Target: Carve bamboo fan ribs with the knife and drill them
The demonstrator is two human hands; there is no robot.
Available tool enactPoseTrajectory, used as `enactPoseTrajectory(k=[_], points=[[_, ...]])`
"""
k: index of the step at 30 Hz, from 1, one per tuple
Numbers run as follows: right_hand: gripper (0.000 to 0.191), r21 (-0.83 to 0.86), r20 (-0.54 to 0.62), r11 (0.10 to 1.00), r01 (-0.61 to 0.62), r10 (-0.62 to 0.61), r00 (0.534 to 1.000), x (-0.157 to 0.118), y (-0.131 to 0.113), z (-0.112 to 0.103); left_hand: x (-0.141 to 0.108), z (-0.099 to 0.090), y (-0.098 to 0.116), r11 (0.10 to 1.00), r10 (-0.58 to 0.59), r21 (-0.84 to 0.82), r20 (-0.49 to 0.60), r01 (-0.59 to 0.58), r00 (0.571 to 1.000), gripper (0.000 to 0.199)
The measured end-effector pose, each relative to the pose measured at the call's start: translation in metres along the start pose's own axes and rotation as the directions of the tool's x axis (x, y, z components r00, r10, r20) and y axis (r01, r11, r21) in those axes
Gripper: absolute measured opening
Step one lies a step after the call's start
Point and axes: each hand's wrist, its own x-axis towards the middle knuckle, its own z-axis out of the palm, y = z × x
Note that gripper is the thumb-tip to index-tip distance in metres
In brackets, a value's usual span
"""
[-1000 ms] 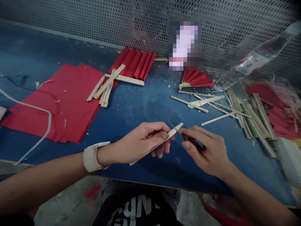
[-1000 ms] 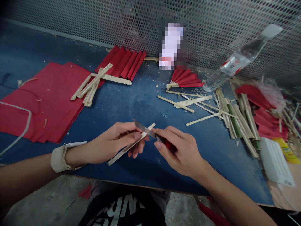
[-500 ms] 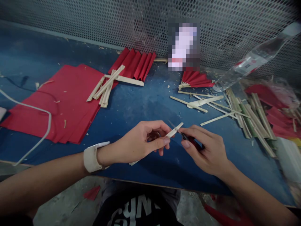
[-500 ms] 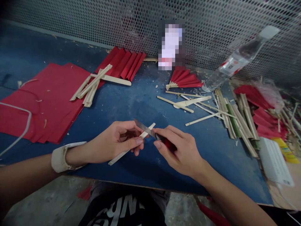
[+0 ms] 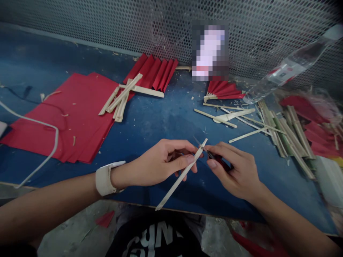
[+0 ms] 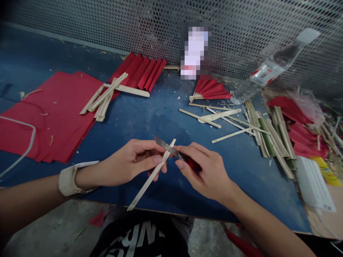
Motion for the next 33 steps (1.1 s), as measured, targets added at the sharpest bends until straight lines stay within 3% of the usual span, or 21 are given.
enactPoseTrajectory(k=[19, 27, 33], points=[[0.016, -0.019, 0.007, 1.0, 0.002, -0.002, 1.0, 0.0019, -0.0017, -0.0013, 0.001, -0.0001, -0.0031, 0.999, 0.01, -0.039, -0.02, -0.011, 1.0, 0.017], [0.017, 0.0, 0.007, 1.0, -0.02, 0.02, 1.0, 0.0024, -0.0027, -0.0008, 0.0022, -0.0026, -0.002, 0.993, 0.065, 0.109, -0.102, -0.054, 0.993, 0.018], [0.016, -0.009, 0.007, 1.0, -0.005, 0.005, 1.0, 0.001, -0.0017, -0.0013, 0.0005, 0.0001, -0.0018, 0.999, 0.009, 0.038, -0.054, -0.007, 0.999, 0.015]])
